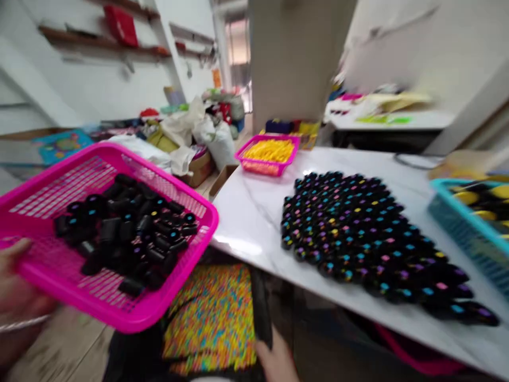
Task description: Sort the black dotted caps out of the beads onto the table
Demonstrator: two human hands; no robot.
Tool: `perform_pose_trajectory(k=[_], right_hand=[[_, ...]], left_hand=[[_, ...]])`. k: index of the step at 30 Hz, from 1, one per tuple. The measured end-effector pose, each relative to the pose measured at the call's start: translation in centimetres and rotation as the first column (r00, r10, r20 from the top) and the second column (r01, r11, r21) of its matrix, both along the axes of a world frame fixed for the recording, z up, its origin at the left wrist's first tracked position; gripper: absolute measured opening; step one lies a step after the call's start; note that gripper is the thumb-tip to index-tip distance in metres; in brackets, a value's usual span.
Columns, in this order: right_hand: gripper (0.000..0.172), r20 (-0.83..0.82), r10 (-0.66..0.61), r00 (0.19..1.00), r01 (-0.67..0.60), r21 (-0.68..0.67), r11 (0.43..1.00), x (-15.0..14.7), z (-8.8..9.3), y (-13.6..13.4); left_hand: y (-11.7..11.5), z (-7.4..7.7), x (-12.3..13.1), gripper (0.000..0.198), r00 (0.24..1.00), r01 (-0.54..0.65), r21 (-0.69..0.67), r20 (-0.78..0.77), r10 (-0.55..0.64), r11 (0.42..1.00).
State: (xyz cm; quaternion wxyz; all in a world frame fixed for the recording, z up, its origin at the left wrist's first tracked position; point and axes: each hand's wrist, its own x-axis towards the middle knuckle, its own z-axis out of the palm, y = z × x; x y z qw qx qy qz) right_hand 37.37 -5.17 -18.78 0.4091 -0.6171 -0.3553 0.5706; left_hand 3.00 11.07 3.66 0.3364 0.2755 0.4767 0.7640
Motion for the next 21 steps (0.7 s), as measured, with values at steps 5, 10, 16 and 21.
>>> perform_pose_trajectory(k=[5, 10, 16, 21], right_hand=[[0.04, -0.027, -0.107, 0.994, 0.102, -0.14, 0.985, -1.3, -0.4, -1.9], [0.027, 0.028, -0.1, 0.995, 0.103, -0.15, 0.983, -0.2, 0.9, -2.0], [0.034, 0.152, -0.107, 0.983, 0.127, -0.133, 0.983, -0.4, 1.3, -1.7], [0.07, 0.45, -0.151, 0.88, 0.17, -0.002, 0.985, -0.4, -0.1, -2.0]], left_hand=[[-5.3, -4.0, -2.0, 0.014, 0.978, -0.058, -0.08, 0.194, 0.073, 0.995], [-6.6, -7.3, -1.2, 0.012, 0.963, -0.053, 0.006, 0.266, 0.049, 0.999], [-8.6, -7.8, -0.4, 0.023, 0.956, -0.017, -0.122, 0.288, 0.052, 0.992], [-11.0, -7.9, -0.4, 0.034, 0.977, 0.129, -0.231, 0.197, -0.083, 0.964]])
